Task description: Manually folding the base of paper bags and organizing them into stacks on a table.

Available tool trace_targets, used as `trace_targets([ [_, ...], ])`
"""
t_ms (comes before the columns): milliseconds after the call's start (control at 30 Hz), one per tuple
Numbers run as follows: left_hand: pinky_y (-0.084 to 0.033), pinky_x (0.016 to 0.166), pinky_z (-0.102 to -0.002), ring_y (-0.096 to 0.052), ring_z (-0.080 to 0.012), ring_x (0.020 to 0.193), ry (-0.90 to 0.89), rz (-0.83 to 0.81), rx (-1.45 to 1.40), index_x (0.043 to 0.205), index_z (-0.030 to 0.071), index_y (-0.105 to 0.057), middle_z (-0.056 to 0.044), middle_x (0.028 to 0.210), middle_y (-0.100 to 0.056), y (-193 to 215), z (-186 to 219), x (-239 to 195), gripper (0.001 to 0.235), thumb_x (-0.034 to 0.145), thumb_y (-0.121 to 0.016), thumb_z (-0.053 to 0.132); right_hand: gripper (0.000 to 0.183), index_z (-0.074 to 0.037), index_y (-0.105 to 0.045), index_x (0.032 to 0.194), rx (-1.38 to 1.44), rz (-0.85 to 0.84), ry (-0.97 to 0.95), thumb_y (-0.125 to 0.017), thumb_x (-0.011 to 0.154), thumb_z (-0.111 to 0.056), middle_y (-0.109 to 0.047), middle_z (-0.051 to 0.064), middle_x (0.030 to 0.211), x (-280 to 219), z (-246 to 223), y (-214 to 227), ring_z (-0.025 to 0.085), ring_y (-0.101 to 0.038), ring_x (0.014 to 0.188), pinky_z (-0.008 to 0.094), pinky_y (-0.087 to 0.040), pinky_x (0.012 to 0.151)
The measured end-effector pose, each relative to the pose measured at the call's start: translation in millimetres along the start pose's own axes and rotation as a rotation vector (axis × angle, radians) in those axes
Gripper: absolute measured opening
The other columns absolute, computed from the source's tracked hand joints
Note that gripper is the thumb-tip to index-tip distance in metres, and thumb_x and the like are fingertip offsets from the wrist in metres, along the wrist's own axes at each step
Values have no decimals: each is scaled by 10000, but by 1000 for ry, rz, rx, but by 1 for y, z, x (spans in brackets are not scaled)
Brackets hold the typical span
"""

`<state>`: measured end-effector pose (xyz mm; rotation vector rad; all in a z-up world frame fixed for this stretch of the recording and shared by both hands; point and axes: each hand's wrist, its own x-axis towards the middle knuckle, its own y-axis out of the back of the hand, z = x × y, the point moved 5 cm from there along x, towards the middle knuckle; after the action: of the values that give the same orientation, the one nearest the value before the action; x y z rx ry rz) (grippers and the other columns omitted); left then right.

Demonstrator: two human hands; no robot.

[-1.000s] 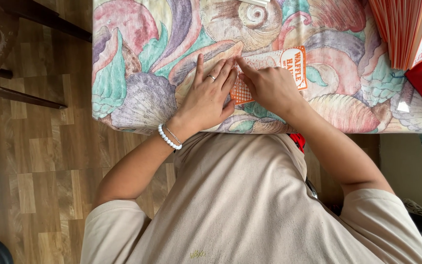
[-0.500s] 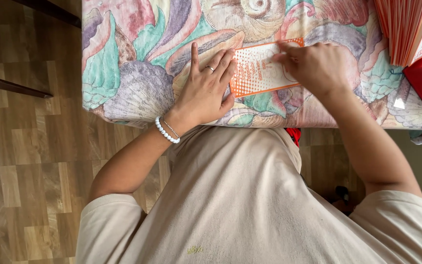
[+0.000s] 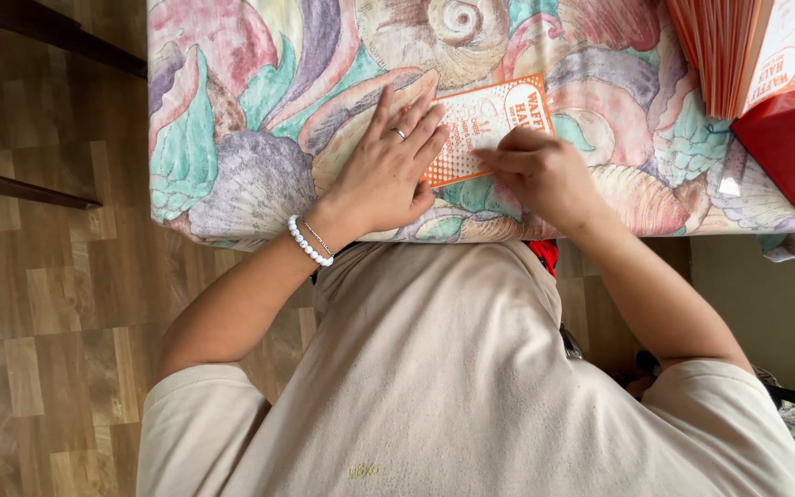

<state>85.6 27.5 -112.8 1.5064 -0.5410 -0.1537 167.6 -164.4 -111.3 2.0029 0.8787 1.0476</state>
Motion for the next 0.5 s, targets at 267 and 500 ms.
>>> trace_targets([
  [267, -18, 1153, -771, -393, -282, 1483, 109, -18, -226, 1521, 8, -445, -171, 1607, -396, -3, -17, -7, 780, 892, -558, 455, 554, -27, -639, 1422, 118, -175, -137, -822, 907, -115, -678, 106, 779, 23, 21, 2, 259, -637, 646, 392, -489, 638],
  [500, -1, 1112, -819, -456, -307, 1441, 150, -26, -225, 1502, 17, -488, -172, 1559, -473, -5, -18, -4, 812, 811, -572, 437, 451, -364, -655, 1435, -349, -346, -365, -481, 1084, -589, -673, 200, 583, 63, 10, -8, 449, -709, 611, 494, -587, 639],
])
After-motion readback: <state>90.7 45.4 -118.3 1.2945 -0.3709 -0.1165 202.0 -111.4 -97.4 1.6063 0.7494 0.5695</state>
